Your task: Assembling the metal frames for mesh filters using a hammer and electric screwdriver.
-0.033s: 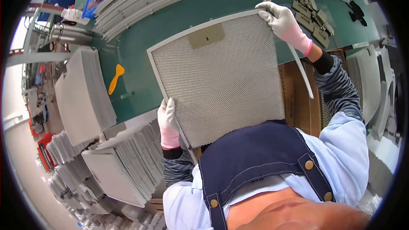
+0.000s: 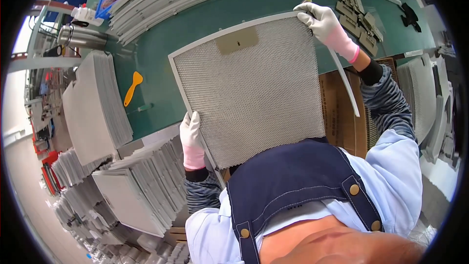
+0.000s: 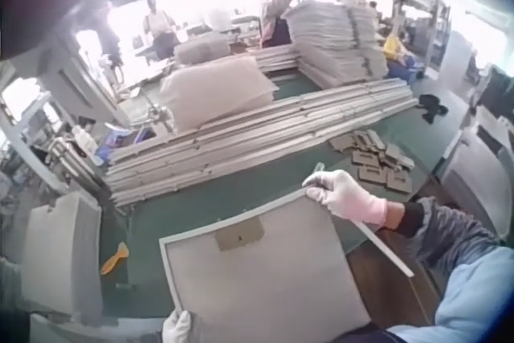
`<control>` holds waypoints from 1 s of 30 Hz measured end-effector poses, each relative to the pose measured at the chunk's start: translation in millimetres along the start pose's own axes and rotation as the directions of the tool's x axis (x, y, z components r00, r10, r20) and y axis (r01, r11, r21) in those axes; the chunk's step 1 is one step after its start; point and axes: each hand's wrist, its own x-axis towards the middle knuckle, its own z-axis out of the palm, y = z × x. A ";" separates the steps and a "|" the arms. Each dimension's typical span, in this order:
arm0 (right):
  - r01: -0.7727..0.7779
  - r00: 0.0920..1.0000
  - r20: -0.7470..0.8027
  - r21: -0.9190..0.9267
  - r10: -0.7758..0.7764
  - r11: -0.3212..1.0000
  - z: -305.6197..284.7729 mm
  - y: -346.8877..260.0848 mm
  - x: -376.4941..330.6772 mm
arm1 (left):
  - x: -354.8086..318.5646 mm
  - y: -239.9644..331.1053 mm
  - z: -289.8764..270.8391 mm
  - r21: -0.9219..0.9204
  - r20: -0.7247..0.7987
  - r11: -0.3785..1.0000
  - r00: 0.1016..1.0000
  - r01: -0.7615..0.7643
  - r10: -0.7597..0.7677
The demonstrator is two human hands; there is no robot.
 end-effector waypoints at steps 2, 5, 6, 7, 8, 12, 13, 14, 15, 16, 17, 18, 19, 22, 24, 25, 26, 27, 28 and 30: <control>-0.060 0.997 0.046 0.098 0.056 0.993 -7.0 -1.9 7.0 | -1.7 -0.5 -1.2 0.031 -0.024 0.999 1.000 -0.009 0.010; -0.205 0.956 0.247 0.177 0.158 0.963 -11.9 -2.0 10.8 | -4.0 3.2 3.1 -0.001 -0.013 1.000 1.000 0.015 -0.015; -0.203 0.957 0.245 0.179 0.156 0.963 -8.9 2.0 12.2 | -4.4 2.5 5.4 -0.020 -0.008 1.000 1.000 0.019 -0.019; -0.236 0.963 0.210 0.348 0.169 0.907 -4.3 8.3 15.1 | -4.2 2.3 7.1 -0.037 -0.003 0.999 1.000 0.022 -0.022; -0.254 0.966 0.177 0.508 0.189 0.823 -1.6 13.1 16.8 | -2.8 3.0 7.4 -0.034 0.000 0.999 1.000 0.021 -0.021; -0.026 1.000 0.015 0.053 0.025 0.998 16.2 3.5 14.3 | -6.1 1.1 -0.2 0.001 0.040 0.999 0.999 0.034 -0.034; -0.123 0.958 0.269 0.070 0.101 0.990 2.6 6.8 20.6 | -5.9 0.3 -2.6 0.014 0.015 0.999 0.999 0.042 -0.042; -0.165 0.921 0.346 -0.073 0.180 0.984 -8.6 9.6 24.9 | -5.1 -2.5 -3.9 0.014 0.015 0.999 0.999 0.038 -0.038; -0.247 0.906 0.373 0.079 0.201 0.966 -15.4 8.4 22.5 | -4.6 -6.7 -0.5 0.015 -0.016 0.999 0.999 0.030 -0.030; -0.326 0.890 0.402 0.226 0.217 0.918 -18.7 7.5 19.7 | -4.2 -9.3 1.8 0.017 -0.047 1.000 0.999 0.023 -0.022; -0.267 0.939 0.279 0.223 0.201 0.938 -10.9 7.5 15.6 | -3.9 -7.1 0.5 0.021 -0.042 0.999 0.998 0.042 -0.041; -0.207 0.972 0.154 0.214 0.176 0.955 -1.8 8.4 10.2 | -6.0 -7.7 1.3 0.019 -0.042 0.999 0.998 0.044 -0.043; -0.231 0.964 0.195 0.293 0.179 0.928 3.7 16.0 8.8 | -3.7 -8.7 1.2 0.005 -0.075 0.999 0.997 0.032 -0.031; -0.514 0.809 0.530 0.427 0.255 0.744 -1.0 4.1 -10.0 | -7.2 -10.4 3.4 -0.005 -0.141 1.000 0.990 0.019 -0.020; -0.533 0.818 0.509 0.496 0.268 0.685 0.1 17.2 -20.0 | -6.9 -9.3 9.5 -0.011 -0.100 1.000 0.995 -0.003 0.001; -0.545 0.825 0.492 0.556 0.280 0.627 6.2 23.0 -26.0 | -7.0 -12.3 6.6 -0.014 -0.098 1.000 0.995 0.000 -0.002; -0.535 0.841 0.457 0.614 0.291 0.580 17.6 27.9 -35.6 | -6.1 -16.3 1.6 -0.020 -0.106 1.000 0.994 -0.001 -0.001; -0.549 0.834 0.452 0.624 0.316 0.556 22.9 28.9 -44.9 | -5.0 -17.5 -1.8 -0.023 -0.115 1.000 0.993 -0.004 0.001; -0.560 0.828 0.445 0.635 0.341 0.532 25.1 26.9 -55.0 | -3.7 -18.7 -3.0 -0.021 -0.112 1.000 0.994 -0.001 -0.001; -0.587 0.807 0.492 0.610 0.326 0.533 21.3 13.4 -85.7 | -5.5 -21.9 -5.4 -0.012 -0.161 1.000 0.987 -0.005 0.003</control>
